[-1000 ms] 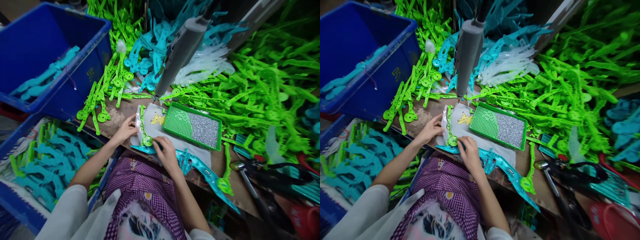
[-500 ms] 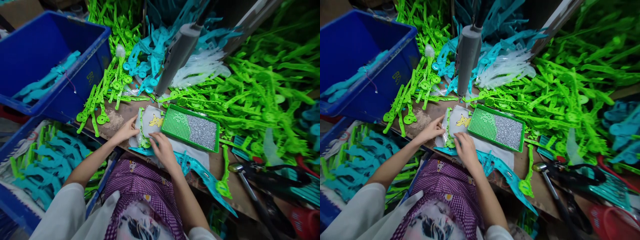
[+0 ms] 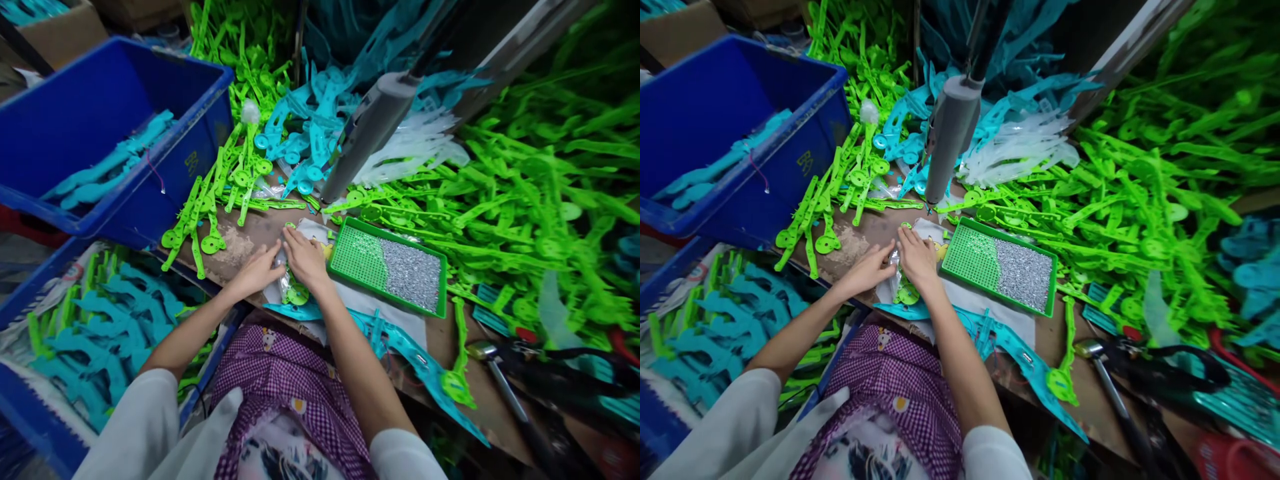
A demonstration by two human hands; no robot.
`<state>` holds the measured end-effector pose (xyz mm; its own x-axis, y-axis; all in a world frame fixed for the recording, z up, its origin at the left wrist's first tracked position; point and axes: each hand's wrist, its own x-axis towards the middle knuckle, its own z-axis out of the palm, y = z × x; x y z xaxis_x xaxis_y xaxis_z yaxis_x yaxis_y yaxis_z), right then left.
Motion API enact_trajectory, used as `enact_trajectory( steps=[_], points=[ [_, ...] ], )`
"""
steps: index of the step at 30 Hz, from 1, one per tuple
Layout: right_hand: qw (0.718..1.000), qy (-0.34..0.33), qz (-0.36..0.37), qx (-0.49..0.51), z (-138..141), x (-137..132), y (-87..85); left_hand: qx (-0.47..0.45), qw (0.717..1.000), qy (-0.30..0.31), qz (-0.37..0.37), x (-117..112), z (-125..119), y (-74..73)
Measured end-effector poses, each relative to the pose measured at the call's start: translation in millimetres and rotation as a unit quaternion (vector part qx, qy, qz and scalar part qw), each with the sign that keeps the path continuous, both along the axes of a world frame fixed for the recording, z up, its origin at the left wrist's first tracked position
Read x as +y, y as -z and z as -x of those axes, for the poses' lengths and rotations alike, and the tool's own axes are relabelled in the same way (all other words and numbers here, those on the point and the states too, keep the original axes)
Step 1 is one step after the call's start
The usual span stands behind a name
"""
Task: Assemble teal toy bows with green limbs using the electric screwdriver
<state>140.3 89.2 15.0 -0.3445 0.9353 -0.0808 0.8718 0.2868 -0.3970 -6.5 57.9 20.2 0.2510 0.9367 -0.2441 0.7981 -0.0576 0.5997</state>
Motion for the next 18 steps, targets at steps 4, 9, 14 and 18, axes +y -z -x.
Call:
enact_trajectory(
  steps=[4, 9, 14, 18],
  points=[
    [1.000, 0.014, -0.009, -0.005, 2, -3, 2.6, 0.046, 0.999, 0.004, -0.021, -5, 0, -3.5],
    [1.000, 0.020, 0.000, 0.019, 4, -2, 3.9, -0.052, 0.993, -0.054, -0.087, -15, 1, 16.2],
    [0.996, 0.022, 0.012, 0.088, -1, -2, 1.1, -0.151, 0.970, -0.110, -0.154, -23, 4, 28.7],
    [0.984, 0.030, -0.024, 0.175, -14, -20, -6.4, -0.182, 0.957, -0.145, -0.171, -22, 6, 29.1]
  ],
)
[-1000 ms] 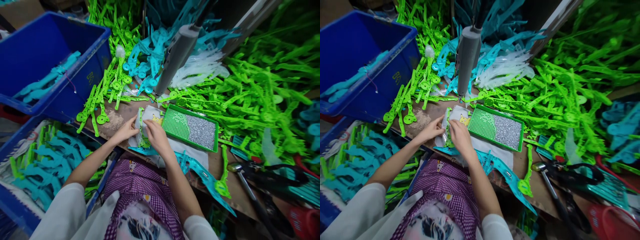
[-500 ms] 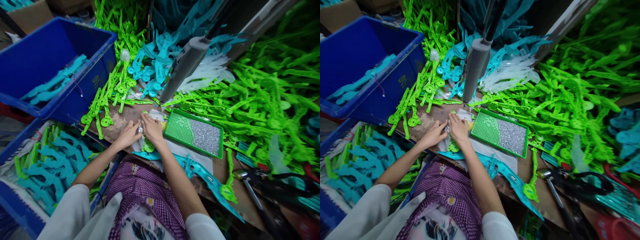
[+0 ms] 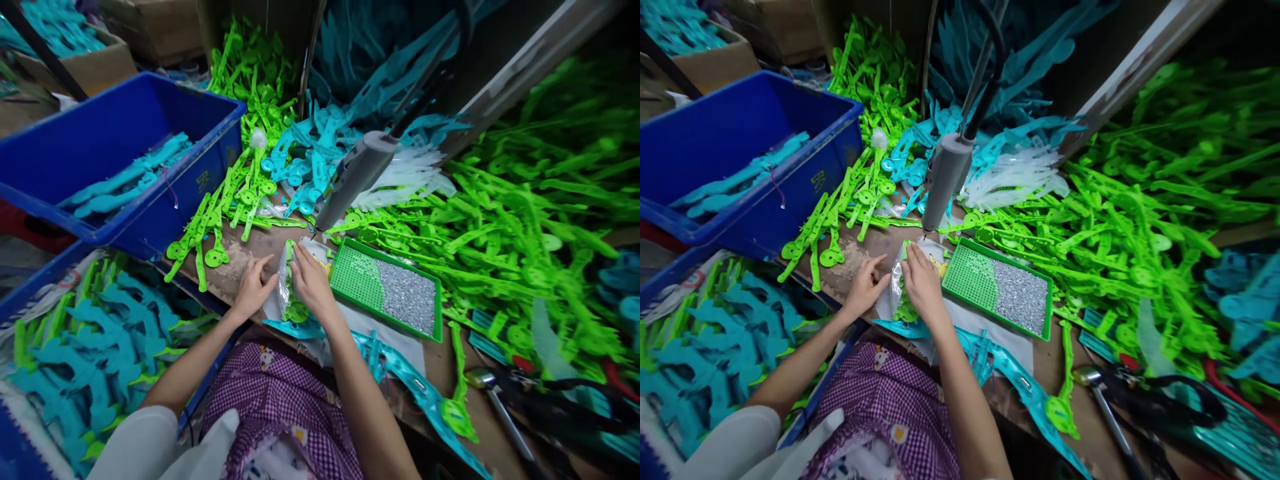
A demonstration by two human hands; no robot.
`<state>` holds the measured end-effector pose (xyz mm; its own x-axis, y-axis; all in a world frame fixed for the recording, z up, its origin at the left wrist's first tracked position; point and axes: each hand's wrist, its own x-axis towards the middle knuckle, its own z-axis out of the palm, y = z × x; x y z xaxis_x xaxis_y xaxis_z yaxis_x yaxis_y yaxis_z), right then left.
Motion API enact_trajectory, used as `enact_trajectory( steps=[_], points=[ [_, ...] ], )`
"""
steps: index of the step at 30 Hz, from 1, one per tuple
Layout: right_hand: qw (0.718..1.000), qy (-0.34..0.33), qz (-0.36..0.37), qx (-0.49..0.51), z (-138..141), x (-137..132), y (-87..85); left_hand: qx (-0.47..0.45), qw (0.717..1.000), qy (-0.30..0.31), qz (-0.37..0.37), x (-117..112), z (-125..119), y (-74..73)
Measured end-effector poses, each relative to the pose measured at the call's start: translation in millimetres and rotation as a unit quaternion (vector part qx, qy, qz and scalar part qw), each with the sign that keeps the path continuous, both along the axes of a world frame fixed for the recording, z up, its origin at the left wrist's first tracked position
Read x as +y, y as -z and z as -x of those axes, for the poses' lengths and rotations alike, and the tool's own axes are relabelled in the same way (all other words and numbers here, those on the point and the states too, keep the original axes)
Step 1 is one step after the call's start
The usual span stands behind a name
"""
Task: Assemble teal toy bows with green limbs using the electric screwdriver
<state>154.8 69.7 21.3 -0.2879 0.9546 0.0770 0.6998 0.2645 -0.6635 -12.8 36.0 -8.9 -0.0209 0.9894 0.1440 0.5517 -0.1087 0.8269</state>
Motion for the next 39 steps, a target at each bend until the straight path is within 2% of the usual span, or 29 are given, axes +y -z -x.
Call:
enact_trajectory(
  steps=[4, 10, 12, 15, 18, 20, 24, 28, 30, 33, 36, 38, 39],
  points=[
    [0.995, 0.020, -0.021, 0.094, 0, -15, -14.1, -0.022, 1.000, -0.004, -0.010, 3, 0, 1.6],
    [0.976, 0.031, -0.022, 0.213, 26, 2, -49.8, -0.026, 1.000, -0.006, -0.013, 1, -1, 6.9],
    [0.971, 0.029, -0.008, 0.239, 18, -1, -55.6, -0.001, 1.000, -0.013, -0.027, -4, 6, -0.7],
    [0.960, 0.070, 0.032, 0.268, -9, -20, -53.7, 0.136, 0.987, -0.007, -0.079, -5, 27, -25.7],
    [0.941, 0.123, 0.059, 0.309, -28, -38, -45.9, 0.271, 0.959, -0.035, -0.079, 19, 45, -51.3],
    [0.940, 0.112, 0.061, 0.316, -28, -44, -41.5, 0.328, 0.942, -0.066, -0.033, 46, 50, -58.4],
    [0.972, 0.055, 0.014, 0.229, -23, -58, -37.7, 0.410, 0.906, -0.097, 0.036, 89, 50, -48.4],
    [0.977, 0.049, 0.048, 0.201, -26, -81, -41.1, 0.417, 0.904, -0.090, 0.003, 96, 58, -37.6],
    [0.977, 0.041, 0.041, 0.203, -24, -87, -46.7, 0.394, 0.914, -0.092, -0.031, 91, 64, -42.6],
    [0.986, 0.009, -0.052, 0.156, -22, -88, -55.8, 0.332, 0.929, -0.121, -0.112, 68, 73, -68.0],
    [0.980, 0.066, -0.172, 0.077, -27, -88, -59.8, 0.249, 0.936, -0.147, -0.199, 20, 80, -106.0],
    [0.974, 0.082, -0.206, 0.047, -30, -90, -59.2, 0.173, 0.953, -0.129, -0.214, -16, 82, -126.7],
    [0.976, 0.063, -0.206, 0.036, -31, -90, -58.1, 0.126, 0.964, -0.101, -0.211, -32, 83, -133.1]
  ],
)
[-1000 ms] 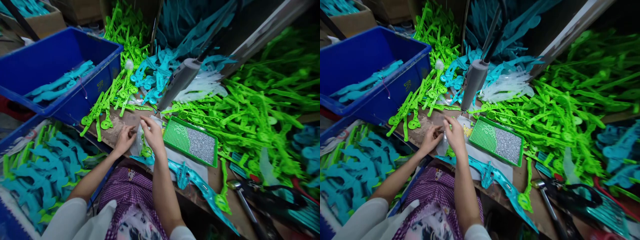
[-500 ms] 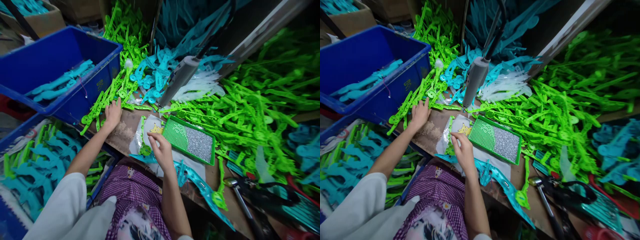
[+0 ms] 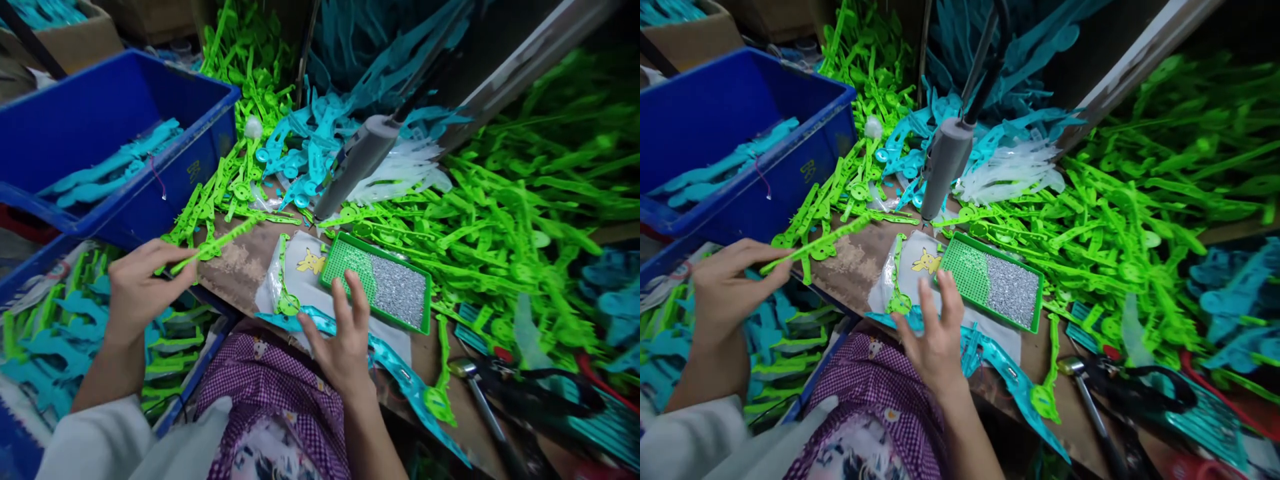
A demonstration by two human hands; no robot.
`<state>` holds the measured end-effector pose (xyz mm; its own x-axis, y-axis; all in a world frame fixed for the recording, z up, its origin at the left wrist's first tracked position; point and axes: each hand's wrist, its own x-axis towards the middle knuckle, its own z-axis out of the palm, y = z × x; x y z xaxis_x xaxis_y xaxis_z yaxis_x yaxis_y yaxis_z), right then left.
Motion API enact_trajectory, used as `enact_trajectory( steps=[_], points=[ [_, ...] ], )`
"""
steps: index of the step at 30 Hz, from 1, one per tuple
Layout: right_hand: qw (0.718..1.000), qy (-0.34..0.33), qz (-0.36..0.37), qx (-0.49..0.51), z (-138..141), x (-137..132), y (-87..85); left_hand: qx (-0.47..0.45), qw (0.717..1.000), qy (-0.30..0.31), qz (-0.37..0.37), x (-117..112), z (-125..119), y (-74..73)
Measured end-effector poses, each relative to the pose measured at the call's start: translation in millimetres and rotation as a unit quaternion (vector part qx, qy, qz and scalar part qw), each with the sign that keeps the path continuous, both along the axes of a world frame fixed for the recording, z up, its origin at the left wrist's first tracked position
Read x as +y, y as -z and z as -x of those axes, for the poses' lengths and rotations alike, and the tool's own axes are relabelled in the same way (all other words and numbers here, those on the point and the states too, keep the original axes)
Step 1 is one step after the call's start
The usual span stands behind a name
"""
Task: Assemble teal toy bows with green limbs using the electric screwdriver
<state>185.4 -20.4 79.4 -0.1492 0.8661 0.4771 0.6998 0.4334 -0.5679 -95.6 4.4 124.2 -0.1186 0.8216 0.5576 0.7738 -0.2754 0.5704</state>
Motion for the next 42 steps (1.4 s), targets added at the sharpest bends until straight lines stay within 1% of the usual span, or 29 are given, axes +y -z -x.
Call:
enact_trajectory(
  steps=[3, 5, 7, 8, 9, 10, 12, 13, 14, 15, 17, 19, 20, 21, 22, 23, 24, 27, 28, 29, 31, 33, 34, 35, 36, 38, 39, 40, 42],
  points=[
    [0.990, -0.113, 0.068, -0.043, 4, -3, 5.7, -0.150, 0.974, 0.129, 0.107, -26, -2, 1.8],
    [0.975, -0.163, 0.153, -0.015, 7, -10, 11.0, -0.268, 0.928, 0.167, 0.199, -29, -8, 17.2],
    [0.942, -0.178, 0.268, 0.089, 10, -22, 17.1, -0.368, 0.870, 0.190, 0.267, -26, -19, 35.7],
    [0.906, -0.182, 0.342, 0.171, 12, -28, 20.3, -0.399, 0.847, 0.206, 0.284, -23, -27, 43.9],
    [0.847, -0.187, 0.421, 0.265, 14, -35, 23.6, -0.420, 0.829, 0.225, 0.293, -20, -36, 50.6],
    [0.767, -0.193, 0.495, 0.360, 16, -40, 26.6, -0.434, 0.816, 0.241, 0.295, -17, -46, 55.4],
    [0.576, -0.202, 0.598, 0.520, 22, -46, 31.4, -0.455, 0.802, 0.252, 0.293, -11, -66, 60.4],
    [0.493, -0.200, 0.623, 0.573, 24, -46, 32.8, -0.461, 0.805, 0.240, 0.286, -8, -76, 61.3],
    [0.430, -0.198, 0.635, 0.611, 25, -45, 33.3, -0.464, 0.815, 0.215, 0.272, -5, -83, 61.7],
    [0.386, -0.198, 0.638, 0.636, 26, -42, 32.9, -0.463, 0.831, 0.182, 0.249, -3, -89, 62.0],
    [0.332, -0.207, 0.642, 0.659, 25, -37, 30.7, -0.458, 0.851, 0.140, 0.215, 2, -96, 63.7],
    [0.312, -0.220, 0.648, 0.659, 24, -33, 28.2, -0.480, 0.824, 0.161, 0.255, 7, -99, 67.2],
    [0.315, -0.221, 0.656, 0.650, 23, -32, 27.5, -0.496, 0.795, 0.185, 0.297, 11, -99, 69.6],
    [0.333, -0.213, 0.661, 0.638, 21, -32, 27.5, -0.512, 0.763, 0.205, 0.337, 16, -99, 72.1],
    [0.372, -0.194, 0.657, 0.626, 19, -33, 28.1, -0.524, 0.738, 0.213, 0.368, 21, -99, 74.8],
    [0.435, -0.164, 0.638, 0.613, 17, -35, 29.5, -0.535, 0.721, 0.209, 0.387, 28, -98, 77.5],
    [0.522, -0.128, 0.600, 0.593, 13, -39, 31.5, -0.543, 0.712, 0.199, 0.398, 34, -98, 80.1],
    [0.815, -0.031, 0.390, 0.427, 2, -51, 39.7, -0.557, 0.694, 0.165, 0.424, 52, -97, 88.1],
    [0.887, -0.026, 0.314, 0.338, -1, -54, 42.2, -0.559, 0.687, 0.157, 0.437, 56, -98, 90.6],
    [0.935, -0.036, 0.250, 0.249, -3, -55, 44.2, -0.560, 0.680, 0.152, 0.448, 59, -98, 93.0],
    [0.979, -0.077, 0.152, 0.114, -4, -53, 46.1, -0.556, 0.675, 0.149, 0.460, 63, -99, 96.5],
    [0.989, -0.112, 0.085, 0.048, -4, -45, 45.4, -0.530, 0.688, 0.163, 0.467, 65, -97, 97.4],
    [0.991, -0.119, 0.059, 0.033, -4, -39, 44.7, -0.498, 0.707, 0.178, 0.469, 66, -95, 96.8],
    [0.992, -0.122, 0.040, 0.022, -5, -33, 44.2, -0.450, 0.740, 0.195, 0.461, 68, -92, 95.9],
    [0.992, -0.121, 0.026, 0.014, -6, -28, 44.3, -0.386, 0.787, 0.207, 0.434, 71, -88, 94.9],
    [0.994, -0.107, 0.017, 0.001, -9, -17, 47.1, -0.235, 0.896, 0.206, 0.316, 76, -80, 94.8],
    [0.995, -0.096, 0.020, -0.007, -10, -13, 49.9, -0.162, 0.936, 0.198, 0.241, 79, -77, 96.4],
    [0.996, -0.084, 0.027, -0.016, -10, -9, 53.2, -0.101, 0.961, 0.191, 0.173, 82, -74, 99.4],
    [0.997, -0.063, 0.043, -0.033, -10, -4, 60.4, -0.017, 0.975, 0.200, 0.094, 87, -73, 108.8]
  ],
)
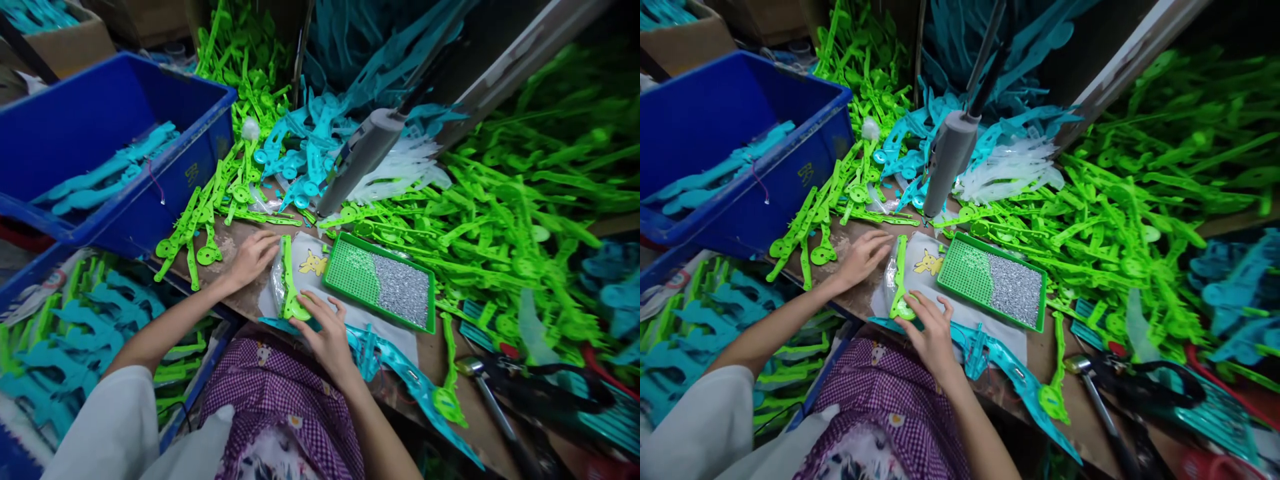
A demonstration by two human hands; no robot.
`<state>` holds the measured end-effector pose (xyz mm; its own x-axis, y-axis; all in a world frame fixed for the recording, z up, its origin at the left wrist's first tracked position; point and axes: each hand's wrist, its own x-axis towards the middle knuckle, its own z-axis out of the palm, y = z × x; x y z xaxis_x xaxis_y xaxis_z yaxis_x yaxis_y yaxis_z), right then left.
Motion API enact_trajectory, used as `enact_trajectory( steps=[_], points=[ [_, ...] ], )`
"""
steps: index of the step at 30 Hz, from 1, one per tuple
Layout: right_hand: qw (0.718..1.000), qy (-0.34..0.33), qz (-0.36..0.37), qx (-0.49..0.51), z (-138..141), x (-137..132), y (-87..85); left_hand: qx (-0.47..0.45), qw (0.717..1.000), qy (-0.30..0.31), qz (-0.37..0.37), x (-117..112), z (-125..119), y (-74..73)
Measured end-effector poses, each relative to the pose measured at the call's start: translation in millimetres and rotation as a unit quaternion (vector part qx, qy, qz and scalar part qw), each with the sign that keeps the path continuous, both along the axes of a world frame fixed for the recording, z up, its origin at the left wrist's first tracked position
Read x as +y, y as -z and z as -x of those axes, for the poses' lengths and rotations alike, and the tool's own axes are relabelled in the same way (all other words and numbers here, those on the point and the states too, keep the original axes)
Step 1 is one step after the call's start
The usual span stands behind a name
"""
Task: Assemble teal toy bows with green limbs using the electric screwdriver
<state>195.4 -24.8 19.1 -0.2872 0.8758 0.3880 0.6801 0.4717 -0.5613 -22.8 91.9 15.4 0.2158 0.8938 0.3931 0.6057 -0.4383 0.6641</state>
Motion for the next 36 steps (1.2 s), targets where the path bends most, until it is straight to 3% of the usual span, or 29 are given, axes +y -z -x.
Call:
enact_trajectory(
  steps=[4, 8, 19, 26, 32, 36],
  points=[
    [1.000, 0.010, 0.021, -0.021, 4, 3, 8.5, 0.065, 0.996, 0.047, -0.038, 4, -6, 20.3],
    [0.999, 0.013, 0.026, -0.028, 6, 2, 9.1, 0.095, 0.994, 0.048, -0.037, 4, -11, 27.6],
    [0.999, 0.014, 0.022, -0.038, 1, 2, 16.7, 0.148, 0.987, 0.054, 0.035, 7, -12, 24.3],
    [0.997, -0.052, -0.010, -0.053, -1, 9, 13.8, 0.140, 0.985, 0.069, 0.075, 10, -8, 20.4],
    [0.991, -0.033, -0.040, -0.124, 7, 3, 15.6, 0.148, 0.984, 0.062, 0.076, 9, -10, 20.2],
    [0.985, -0.087, -0.030, -0.145, 9, 1, 19.8, 0.151, 0.984, 0.058, 0.074, 10, -10, 21.0]
  ],
)
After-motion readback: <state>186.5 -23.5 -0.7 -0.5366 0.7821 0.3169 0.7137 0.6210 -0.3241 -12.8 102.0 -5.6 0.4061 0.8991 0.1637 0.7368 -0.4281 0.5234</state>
